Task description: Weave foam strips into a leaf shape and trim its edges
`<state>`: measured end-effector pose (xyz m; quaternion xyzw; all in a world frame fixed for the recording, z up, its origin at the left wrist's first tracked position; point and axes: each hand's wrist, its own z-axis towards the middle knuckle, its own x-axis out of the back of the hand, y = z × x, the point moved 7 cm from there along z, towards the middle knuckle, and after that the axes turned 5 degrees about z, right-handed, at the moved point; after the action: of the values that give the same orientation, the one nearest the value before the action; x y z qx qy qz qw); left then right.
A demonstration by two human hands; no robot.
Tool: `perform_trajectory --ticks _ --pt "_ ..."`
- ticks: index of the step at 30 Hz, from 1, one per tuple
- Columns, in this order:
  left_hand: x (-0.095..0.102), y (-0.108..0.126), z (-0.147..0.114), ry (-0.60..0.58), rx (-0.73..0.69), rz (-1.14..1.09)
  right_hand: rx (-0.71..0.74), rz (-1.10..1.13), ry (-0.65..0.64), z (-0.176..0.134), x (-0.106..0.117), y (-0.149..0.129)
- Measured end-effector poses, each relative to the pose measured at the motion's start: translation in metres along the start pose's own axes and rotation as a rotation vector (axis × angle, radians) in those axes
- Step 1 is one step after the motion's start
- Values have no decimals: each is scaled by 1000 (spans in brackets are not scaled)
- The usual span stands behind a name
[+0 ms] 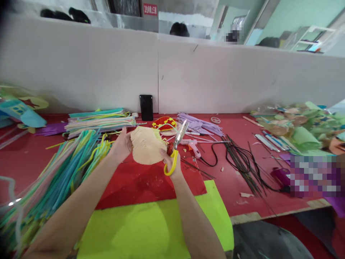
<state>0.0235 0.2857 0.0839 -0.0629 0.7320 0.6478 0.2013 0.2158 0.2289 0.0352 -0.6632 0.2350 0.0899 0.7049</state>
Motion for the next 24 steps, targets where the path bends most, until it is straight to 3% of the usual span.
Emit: perform_trajectory --ticks 6,10,12,17,24 --pt "0 -29 3 -46 107 -12 106 102 58 3 7 -10" --pt "-16 -26 -2 -232 143 -179 120 111 73 3 10 -11" --pt "-21 -20 -6 -270 149 -220 110 115 82 3 9 -11" --pt "-24 -10 -11 -250 131 -198 108 96 101 2 7 -14" --pt "-15 0 -3 -201 -5 82 109 62 103 3 7 -17"
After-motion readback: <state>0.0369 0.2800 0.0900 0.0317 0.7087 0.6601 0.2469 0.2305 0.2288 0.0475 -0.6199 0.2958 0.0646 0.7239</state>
